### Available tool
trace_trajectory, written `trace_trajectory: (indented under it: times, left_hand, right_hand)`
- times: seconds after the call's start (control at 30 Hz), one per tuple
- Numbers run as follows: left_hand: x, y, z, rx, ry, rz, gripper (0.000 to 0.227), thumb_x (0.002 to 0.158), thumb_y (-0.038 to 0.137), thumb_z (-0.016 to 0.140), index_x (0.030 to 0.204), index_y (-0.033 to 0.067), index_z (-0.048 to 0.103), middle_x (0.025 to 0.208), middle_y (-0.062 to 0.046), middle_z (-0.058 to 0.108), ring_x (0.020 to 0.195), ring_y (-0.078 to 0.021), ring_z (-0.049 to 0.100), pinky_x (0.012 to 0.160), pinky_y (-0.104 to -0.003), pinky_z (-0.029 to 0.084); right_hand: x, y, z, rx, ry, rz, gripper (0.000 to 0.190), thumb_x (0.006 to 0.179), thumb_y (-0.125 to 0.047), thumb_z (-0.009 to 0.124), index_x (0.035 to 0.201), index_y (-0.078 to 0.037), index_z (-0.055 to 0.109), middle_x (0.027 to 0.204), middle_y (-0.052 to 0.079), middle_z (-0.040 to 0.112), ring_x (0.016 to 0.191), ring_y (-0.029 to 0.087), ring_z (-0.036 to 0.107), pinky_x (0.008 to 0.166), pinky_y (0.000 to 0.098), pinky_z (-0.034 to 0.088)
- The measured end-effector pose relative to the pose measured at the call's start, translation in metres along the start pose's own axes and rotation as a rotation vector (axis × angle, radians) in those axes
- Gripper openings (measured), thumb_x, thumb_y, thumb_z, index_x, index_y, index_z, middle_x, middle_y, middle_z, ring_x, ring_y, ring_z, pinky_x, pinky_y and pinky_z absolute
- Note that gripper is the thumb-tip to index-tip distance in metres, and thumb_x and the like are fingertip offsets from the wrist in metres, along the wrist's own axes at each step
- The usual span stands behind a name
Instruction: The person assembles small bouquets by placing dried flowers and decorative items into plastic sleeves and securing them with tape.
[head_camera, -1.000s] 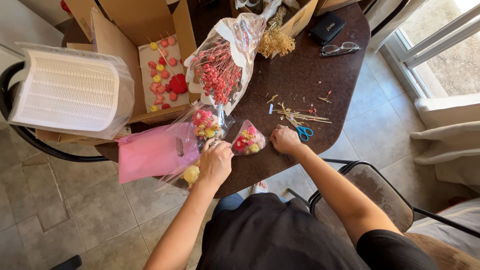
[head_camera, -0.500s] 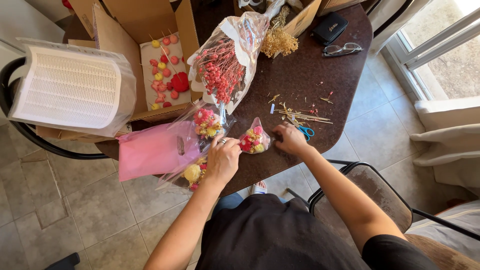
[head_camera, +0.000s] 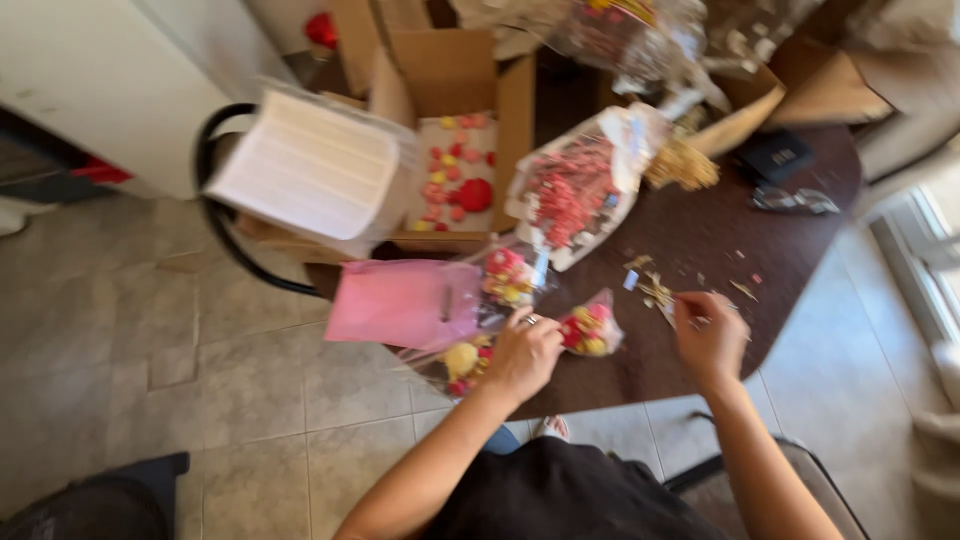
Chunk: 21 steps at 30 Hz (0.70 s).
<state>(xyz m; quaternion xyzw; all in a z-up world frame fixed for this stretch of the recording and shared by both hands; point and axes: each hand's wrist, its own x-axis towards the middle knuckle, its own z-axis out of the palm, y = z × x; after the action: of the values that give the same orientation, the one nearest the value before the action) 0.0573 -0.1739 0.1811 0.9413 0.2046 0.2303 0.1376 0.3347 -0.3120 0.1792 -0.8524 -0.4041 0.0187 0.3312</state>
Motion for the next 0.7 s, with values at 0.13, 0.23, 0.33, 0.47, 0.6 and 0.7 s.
trace_trajectory:
  times: [0.13,0.23,0.33,0.47,0.6,0.7]
  left_hand:
    - [0.008,0.017,-0.086,-0.086,0.093,-0.045,0.015,0.087,0.013,0.076,0.102,0.0107,0.074,0.108,-0.004,0.072,0.102,-0.0224,0.069,0.107,-0.043,0.044]
    - [0.002,0.009,-0.146,-0.15,0.205,-0.081,0.012,0.091,0.003,0.074,0.102,0.0072,0.073,0.102,-0.004,0.072,0.09,-0.0221,0.068,0.091,-0.038,0.048]
    - [-0.026,-0.039,-0.153,-0.12,0.354,-0.133,0.009,0.095,0.012,0.07,0.103,0.015,0.074,0.095,0.001,0.072,0.086,-0.0194,0.07,0.081,-0.035,0.054]
    - [-0.036,-0.113,-0.218,-0.032,0.517,-0.152,0.019,0.092,0.016,0.072,0.109,0.0198,0.077,0.097,0.0,0.074,0.091,-0.0218,0.073,0.085,-0.037,0.055]
    - [-0.04,-0.228,-0.283,0.018,0.553,-0.119,0.014,0.093,0.022,0.072,0.106,0.0214,0.078,0.099,0.003,0.075,0.092,-0.02,0.073,0.086,-0.036,0.053]
    - [-0.033,-0.351,-0.317,-0.046,0.479,-0.191,0.011,0.093,0.015,0.07,0.1,0.0115,0.077,0.103,-0.009,0.076,0.097,-0.0291,0.072,0.087,-0.041,0.053]
  right_hand:
    - [0.008,-0.096,-0.06,0.184,0.109,-0.1,0.009,0.095,-0.009,0.078,0.102,-0.015,0.077,0.084,0.001,0.07,0.077,0.016,0.063,0.075,0.0304,0.05]
    - [0.006,-0.172,-0.076,0.271,0.1,-0.133,0.007,0.099,-0.008,0.079,0.095,-0.012,0.074,0.079,-0.001,0.067,0.066,0.007,0.051,0.069,0.0233,0.042]
    - [0.008,-0.219,-0.049,0.336,0.021,-0.196,0.017,0.094,-0.016,0.082,0.08,-0.015,0.073,0.065,-0.001,0.062,0.056,0.013,0.051,0.06,0.0271,0.043]
    - [0.024,-0.325,0.027,0.406,-0.436,0.009,0.022,0.091,-0.026,0.07,0.081,-0.009,0.079,0.068,0.014,0.077,0.072,0.036,0.073,0.076,0.0447,0.055]
    - [0.046,-0.384,0.159,0.39,-0.496,0.057,0.032,0.097,-0.037,0.067,0.109,-0.01,0.079,0.073,0.01,0.079,0.078,0.026,0.078,0.077,0.0405,0.059]
    - [0.069,-0.419,0.218,0.189,-0.226,0.2,0.036,0.084,-0.044,0.081,0.099,-0.011,0.082,0.08,0.013,0.077,0.083,0.036,0.075,0.076,0.0456,0.06]
